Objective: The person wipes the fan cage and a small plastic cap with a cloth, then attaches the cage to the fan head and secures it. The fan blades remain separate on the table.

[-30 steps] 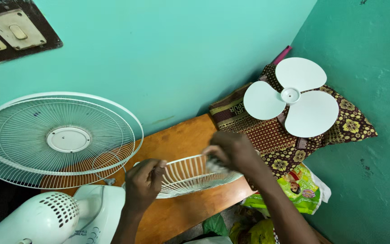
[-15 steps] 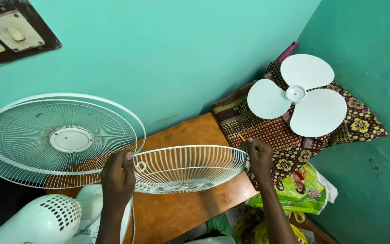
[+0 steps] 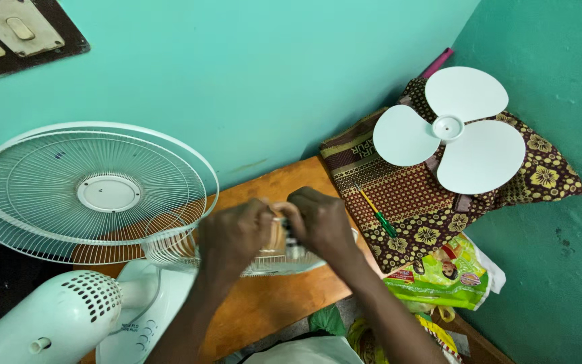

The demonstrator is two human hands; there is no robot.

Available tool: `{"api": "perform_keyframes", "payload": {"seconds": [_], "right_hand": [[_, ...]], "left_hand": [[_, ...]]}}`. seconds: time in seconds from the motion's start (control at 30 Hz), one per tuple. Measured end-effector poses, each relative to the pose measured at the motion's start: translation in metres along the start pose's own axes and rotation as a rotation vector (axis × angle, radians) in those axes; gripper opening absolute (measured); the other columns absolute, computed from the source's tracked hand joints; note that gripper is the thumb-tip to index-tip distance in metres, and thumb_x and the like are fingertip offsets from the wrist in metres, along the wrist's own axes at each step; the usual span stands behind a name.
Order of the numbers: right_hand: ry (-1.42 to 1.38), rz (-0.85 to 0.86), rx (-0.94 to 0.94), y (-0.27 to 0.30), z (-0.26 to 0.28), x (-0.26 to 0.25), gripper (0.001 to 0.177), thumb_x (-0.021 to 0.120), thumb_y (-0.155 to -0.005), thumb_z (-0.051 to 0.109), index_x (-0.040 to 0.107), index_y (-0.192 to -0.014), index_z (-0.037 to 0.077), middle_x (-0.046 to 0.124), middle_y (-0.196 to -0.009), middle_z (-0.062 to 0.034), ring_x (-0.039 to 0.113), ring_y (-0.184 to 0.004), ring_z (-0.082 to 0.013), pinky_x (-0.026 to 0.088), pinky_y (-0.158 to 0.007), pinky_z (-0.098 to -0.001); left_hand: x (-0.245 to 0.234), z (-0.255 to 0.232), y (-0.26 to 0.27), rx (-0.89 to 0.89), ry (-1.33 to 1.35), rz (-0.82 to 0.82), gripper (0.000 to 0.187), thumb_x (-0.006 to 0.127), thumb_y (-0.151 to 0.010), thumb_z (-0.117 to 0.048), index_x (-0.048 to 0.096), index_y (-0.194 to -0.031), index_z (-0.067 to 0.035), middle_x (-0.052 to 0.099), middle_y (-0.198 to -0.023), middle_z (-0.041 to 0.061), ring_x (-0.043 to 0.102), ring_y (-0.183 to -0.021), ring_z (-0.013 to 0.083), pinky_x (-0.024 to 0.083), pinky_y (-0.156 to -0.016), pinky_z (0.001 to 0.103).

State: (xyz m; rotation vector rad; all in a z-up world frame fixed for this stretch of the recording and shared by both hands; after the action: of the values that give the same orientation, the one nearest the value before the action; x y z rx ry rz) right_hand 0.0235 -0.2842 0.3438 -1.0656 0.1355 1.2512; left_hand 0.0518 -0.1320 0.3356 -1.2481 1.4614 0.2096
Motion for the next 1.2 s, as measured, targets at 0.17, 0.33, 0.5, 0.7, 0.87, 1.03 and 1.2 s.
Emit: {"api": "perform_keyframes", "payload": {"seconds": [0.17, 0.33, 0.5, 0.7, 0.87, 1.03, 1.2], "right_hand": [[-0.18, 0.017, 0.128, 0.053, -0.116, 0.017, 0.038, 0.055, -0.105, 0.026, 0.075, -0.084, 0.002, 0.075, -0.077, -0.0085, 0.067, -0.051, -0.0186, 0.055, -0.051, -0.0338], [-0.656, -0.121, 0.456, 0.129, -0.194, 0.066, 0.06, 0.034, -0.111, 0.039, 0.074, -0.087, 0.001, 0.073, -0.07, -0.0074, 0.065, -0.048, -0.0142, 0.053, -0.042, -0.0308], [-0.352, -0.278, 0.664, 0.116, -0.185, 0.0, 0.069, 0.032, -0.111, 0.043, 0.072, -0.075, 0.001, 0.071, -0.061, -0.0104, 0.06, -0.037, -0.0141, 0.046, -0.033, -0.0321], [-0.197, -0.144, 0.533, 0.051, -0.096, -0.069, 0.038, 0.054, -0.103, 0.028, 0.076, -0.081, 0.006, 0.071, -0.064, -0.009, 0.065, -0.045, -0.0141, 0.049, -0.041, -0.0336], [0.086, -0.04, -0.028, 0.012, -0.022, -0.054, 0.025, 0.073, -0.095, 0.027, 0.078, -0.082, 0.006, 0.074, -0.074, -0.0087, 0.067, -0.055, -0.017, 0.052, -0.047, -0.0323], [-0.005, 0.094, -0.042, 0.007, -0.014, -0.048, 0.023, 0.073, -0.095, 0.029, 0.075, -0.092, 0.006, 0.075, -0.079, -0.008, 0.07, -0.058, -0.0174, 0.055, -0.051, -0.0324], [-0.015, 0.201, -0.103, 0.005, 0.0, -0.049, 0.028, 0.076, -0.088, 0.03, 0.075, -0.097, 0.003, 0.074, -0.076, -0.0101, 0.069, -0.058, -0.0242, 0.054, -0.052, -0.0363]], "left_hand": [[-0.031, 0.046, 0.01, -0.12, 0.033, -0.177, 0.02, 0.063, -0.095, -0.018, 0.074, -0.078, -0.015, 0.063, -0.052, -0.003, 0.052, -0.036, 0.011, 0.039, -0.04, 0.031], [-0.035, 0.071, 0.023, -0.213, 0.017, -0.205, 0.031, 0.065, -0.096, -0.021, 0.067, -0.066, -0.012, 0.055, -0.045, 0.0, 0.045, -0.034, 0.0115, 0.034, -0.041, 0.031], [-0.048, 0.086, 0.022, -0.339, 0.131, -0.195, 0.048, 0.061, -0.105, -0.028, 0.056, -0.061, -0.009, 0.048, -0.044, 0.002, 0.04, -0.036, 0.0132, 0.03, -0.043, 0.035], [-0.03, 0.022, 0.01, -0.109, 0.22, -0.1, 0.048, 0.053, -0.107, -0.04, 0.065, -0.071, -0.012, 0.054, -0.049, 0.0, 0.049, -0.038, 0.0128, 0.038, -0.039, 0.034], [0.012, -0.034, 0.007, -0.086, 0.281, 0.105, 0.051, 0.064, -0.101, -0.035, 0.06, -0.056, -0.011, 0.053, -0.043, 0.008, 0.054, -0.036, 0.0246, 0.041, -0.041, 0.042], [-0.005, -0.036, 0.006, 0.018, 0.288, -0.06, 0.049, 0.069, -0.099, -0.03, 0.057, -0.056, -0.009, 0.052, -0.047, 0.009, 0.052, -0.038, 0.0246, 0.037, -0.04, 0.041], [-0.005, -0.02, 0.008, -0.1, 0.288, -0.105, 0.047, 0.07, -0.096, -0.025, 0.054, -0.055, -0.007, 0.05, -0.043, 0.008, 0.048, -0.032, 0.0206, 0.034, -0.037, 0.039]]}}
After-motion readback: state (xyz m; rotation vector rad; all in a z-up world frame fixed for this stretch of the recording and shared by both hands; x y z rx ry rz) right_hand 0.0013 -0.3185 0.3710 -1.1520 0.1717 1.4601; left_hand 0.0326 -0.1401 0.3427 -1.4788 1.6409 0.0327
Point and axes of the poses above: each hand's wrist, its own y-axis away from the middle knuckle, its own x-axis out of the palm, z = x × y, the point moved 7 cm from there along -y, towards the middle knuckle
